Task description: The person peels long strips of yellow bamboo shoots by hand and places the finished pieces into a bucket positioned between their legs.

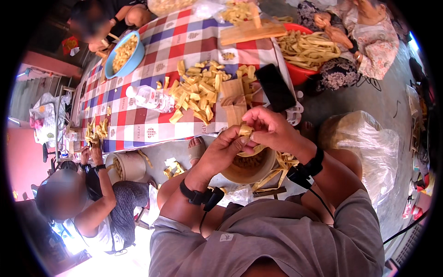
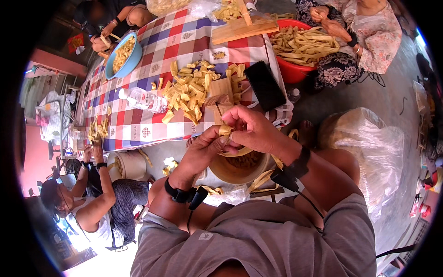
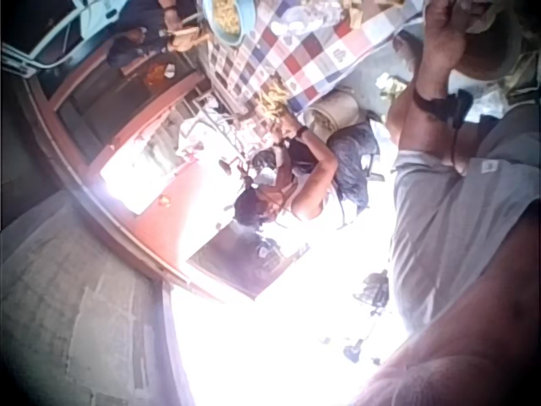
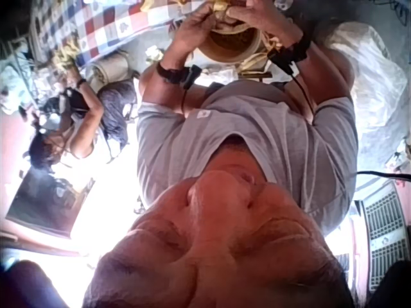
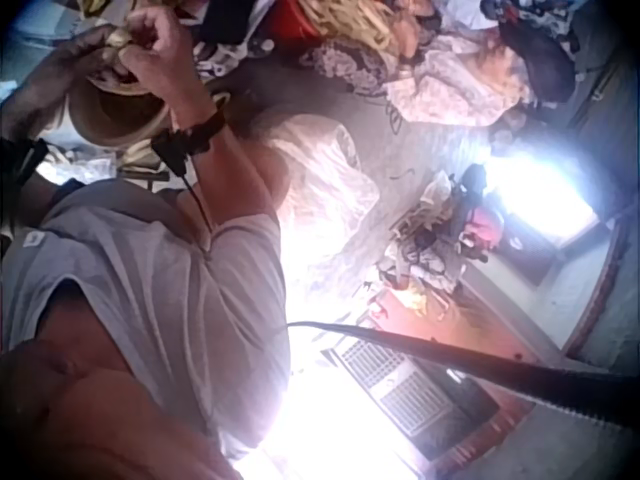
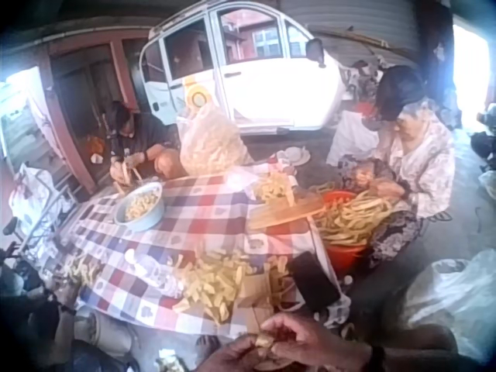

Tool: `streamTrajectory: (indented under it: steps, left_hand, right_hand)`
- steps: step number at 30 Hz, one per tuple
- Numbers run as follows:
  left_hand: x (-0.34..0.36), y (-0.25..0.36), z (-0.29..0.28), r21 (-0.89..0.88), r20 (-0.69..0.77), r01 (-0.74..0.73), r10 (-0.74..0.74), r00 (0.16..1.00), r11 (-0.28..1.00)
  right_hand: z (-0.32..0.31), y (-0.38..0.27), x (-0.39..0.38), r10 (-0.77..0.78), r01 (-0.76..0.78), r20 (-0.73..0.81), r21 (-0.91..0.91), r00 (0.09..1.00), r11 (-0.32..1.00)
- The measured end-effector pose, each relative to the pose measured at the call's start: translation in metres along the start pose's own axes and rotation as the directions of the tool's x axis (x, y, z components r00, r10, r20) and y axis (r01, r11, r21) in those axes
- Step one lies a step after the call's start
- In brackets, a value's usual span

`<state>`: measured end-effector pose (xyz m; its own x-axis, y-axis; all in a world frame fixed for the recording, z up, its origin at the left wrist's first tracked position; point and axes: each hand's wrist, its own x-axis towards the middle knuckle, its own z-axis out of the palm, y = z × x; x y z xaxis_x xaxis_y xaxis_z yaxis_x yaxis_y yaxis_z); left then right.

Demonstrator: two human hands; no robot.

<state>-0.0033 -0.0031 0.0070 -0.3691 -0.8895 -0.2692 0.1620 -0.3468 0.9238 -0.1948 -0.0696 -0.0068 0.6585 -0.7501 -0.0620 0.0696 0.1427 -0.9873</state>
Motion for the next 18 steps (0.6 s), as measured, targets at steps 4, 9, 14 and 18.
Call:
streamTrajectory:
  steps: [4, 9, 14, 18]
  left_hand:
    - [-0.004, -0.004, -0.008, 0.102, 0.032, -0.031, 0.028, 0.999, 0.994]
    - [-0.005, -0.008, -0.001, 0.178, -0.171, -0.076, 0.106, 0.979, 0.981]
    - [-0.003, -0.004, -0.001, 0.047, -0.252, -0.175, 0.182, 0.951, 0.983]
    - [-0.002, -0.009, -0.006, 0.076, -0.175, -0.244, 0.254, 0.951, 0.967]
  right_hand:
    - [-0.002, -0.002, 0.001, -0.053, 0.055, 0.035, -0.046, 0.998, 0.997]
    - [0.009, -0.007, 0.000, -0.084, 0.084, -0.005, -0.001, 0.996, 0.996]
    - [0.031, -0.014, -0.012, -0.235, 0.215, -0.072, -0.216, 0.969, 0.952]
    - [0.024, -0.005, -0.005, -0.102, 0.097, -0.126, -0.052, 0.987, 0.994]
